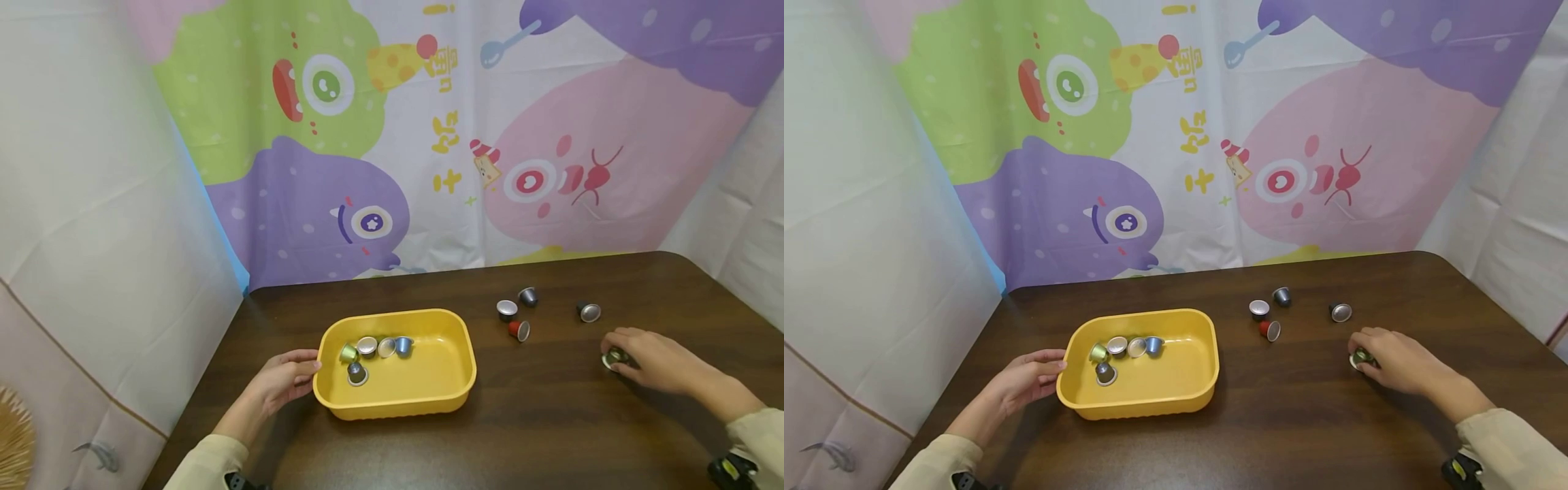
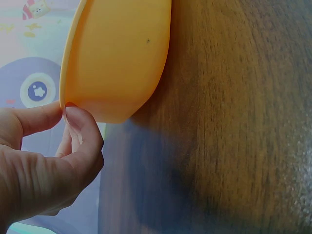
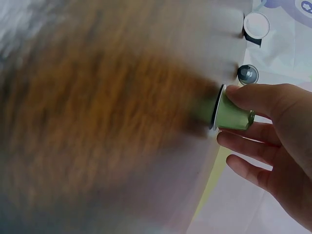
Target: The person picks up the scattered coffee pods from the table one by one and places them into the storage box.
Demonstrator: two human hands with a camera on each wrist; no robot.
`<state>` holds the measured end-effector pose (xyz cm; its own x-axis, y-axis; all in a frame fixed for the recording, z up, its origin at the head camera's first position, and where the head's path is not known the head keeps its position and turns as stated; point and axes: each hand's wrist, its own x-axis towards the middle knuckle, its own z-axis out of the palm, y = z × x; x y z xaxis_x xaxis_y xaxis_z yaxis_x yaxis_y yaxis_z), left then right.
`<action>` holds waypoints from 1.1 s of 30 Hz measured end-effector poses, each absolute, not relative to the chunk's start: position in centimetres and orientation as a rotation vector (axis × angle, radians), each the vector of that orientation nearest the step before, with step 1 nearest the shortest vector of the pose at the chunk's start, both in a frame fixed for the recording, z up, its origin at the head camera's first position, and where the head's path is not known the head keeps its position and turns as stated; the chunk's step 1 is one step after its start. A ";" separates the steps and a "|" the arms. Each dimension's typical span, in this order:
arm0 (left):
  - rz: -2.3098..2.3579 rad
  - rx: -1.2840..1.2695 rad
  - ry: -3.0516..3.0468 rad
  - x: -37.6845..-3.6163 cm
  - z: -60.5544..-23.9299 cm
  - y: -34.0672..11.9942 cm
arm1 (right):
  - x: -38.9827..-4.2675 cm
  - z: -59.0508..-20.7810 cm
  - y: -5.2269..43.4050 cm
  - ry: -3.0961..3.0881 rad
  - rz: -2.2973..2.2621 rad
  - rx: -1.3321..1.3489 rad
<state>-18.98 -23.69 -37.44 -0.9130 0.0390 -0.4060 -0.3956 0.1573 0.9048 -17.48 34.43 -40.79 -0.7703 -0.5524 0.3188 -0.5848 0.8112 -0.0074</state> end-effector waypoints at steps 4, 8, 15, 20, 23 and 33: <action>1.820 -0.336 2.100 -18.9 -37.4 -23.7 | -17.4 -40.8 34.4 -2.705 0.153 0.868; 1.818 -0.333 2.102 -18.9 -37.3 -23.7 | -17.5 -40.8 34.4 -2.721 0.163 0.863; 1.815 -0.330 2.103 -19.1 -37.1 -23.7 | -17.6 -40.6 34.4 -2.717 0.192 0.872; 1.825 -0.323 2.091 -19.1 -37.0 -23.7 | -17.7 -40.4 34.3 -2.703 0.193 0.883; 1.822 -0.320 2.093 -19.1 -37.0 -23.7 | -17.8 -40.3 34.2 -2.702 0.195 0.889; 1.829 -0.323 2.087 -18.8 -37.2 -23.7 | -18.0 -40.3 33.1 -2.669 0.213 0.955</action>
<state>-18.84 -23.65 -37.20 -0.9141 0.0560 -0.4017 -0.3909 0.1425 0.9093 -18.04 33.10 -40.33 -0.7353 -0.5946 0.3254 -0.6386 0.7686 -0.0386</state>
